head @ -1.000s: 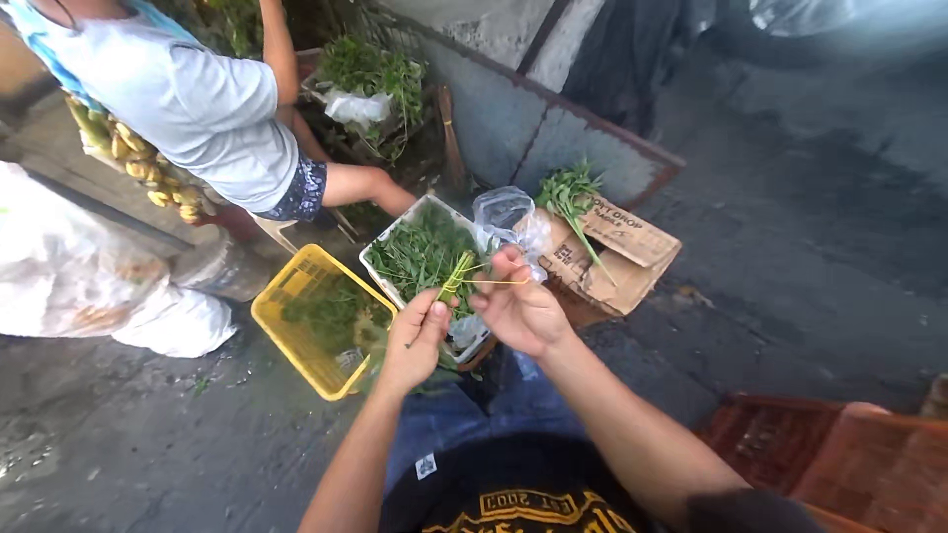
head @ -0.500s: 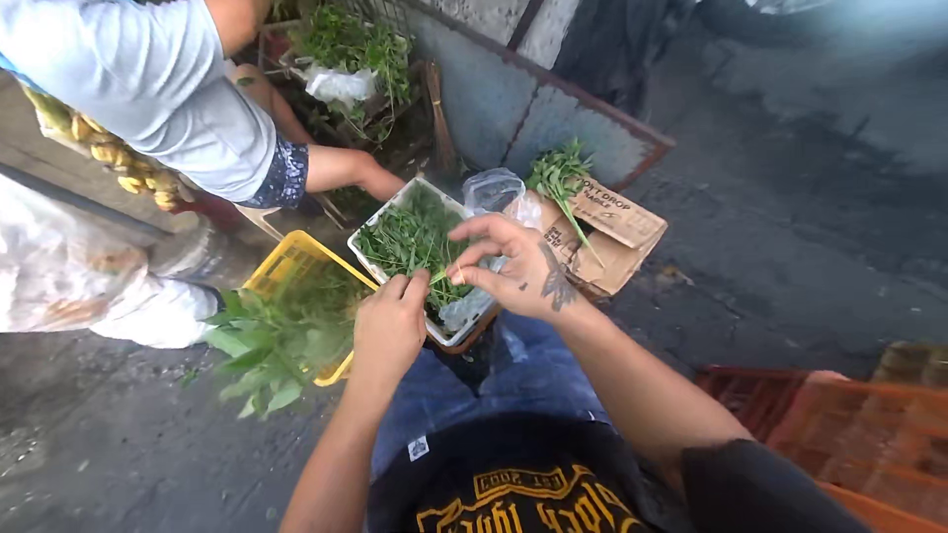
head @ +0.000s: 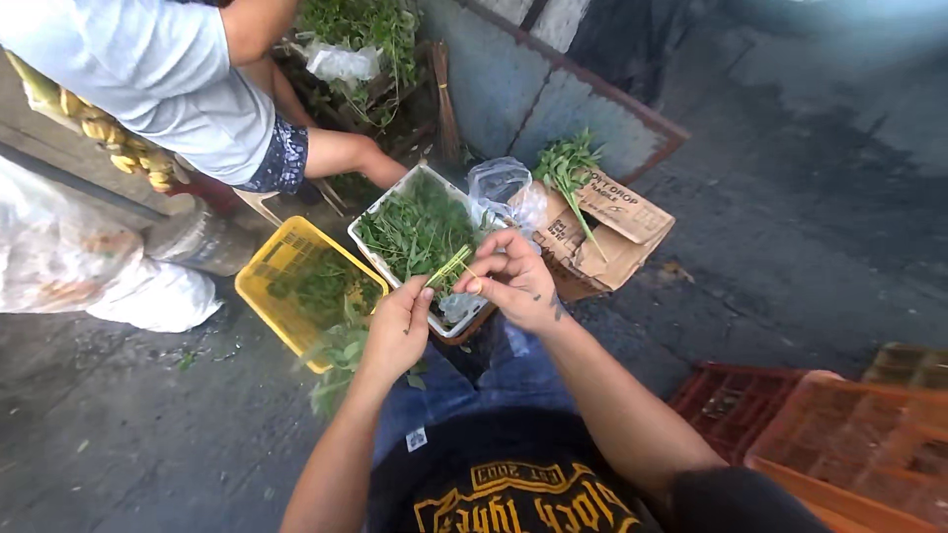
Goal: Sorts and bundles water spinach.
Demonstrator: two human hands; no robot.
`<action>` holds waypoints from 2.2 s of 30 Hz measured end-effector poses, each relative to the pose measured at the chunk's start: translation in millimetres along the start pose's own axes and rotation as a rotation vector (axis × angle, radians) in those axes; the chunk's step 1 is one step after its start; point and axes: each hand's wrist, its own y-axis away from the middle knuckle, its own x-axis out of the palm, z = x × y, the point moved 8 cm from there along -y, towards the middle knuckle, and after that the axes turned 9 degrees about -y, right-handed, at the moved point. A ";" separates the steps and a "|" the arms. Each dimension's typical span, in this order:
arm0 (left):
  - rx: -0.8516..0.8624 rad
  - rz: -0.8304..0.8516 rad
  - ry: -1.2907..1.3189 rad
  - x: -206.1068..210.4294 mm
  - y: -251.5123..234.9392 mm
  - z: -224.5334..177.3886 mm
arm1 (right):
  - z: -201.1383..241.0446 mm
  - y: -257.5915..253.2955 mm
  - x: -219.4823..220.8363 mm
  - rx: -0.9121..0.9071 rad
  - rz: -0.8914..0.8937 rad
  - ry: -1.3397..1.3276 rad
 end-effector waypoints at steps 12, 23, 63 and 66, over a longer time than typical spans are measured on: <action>0.029 -0.143 0.703 27.2 2.4 -4.4 | -52.8 14.3 24.2 0.257 -0.330 -1.100; 0.452 -0.500 -0.545 -18.8 -0.8 -21.7 | -17.0 11.8 -6.0 0.299 -0.609 -0.521; 0.209 0.187 0.017 26.3 -37.9 -15.4 | 4.3 -18.8 -50.8 0.216 -0.092 0.604; 0.167 0.199 0.148 30.9 -48.2 -33.9 | 9.8 -27.2 -45.5 0.183 -0.048 0.632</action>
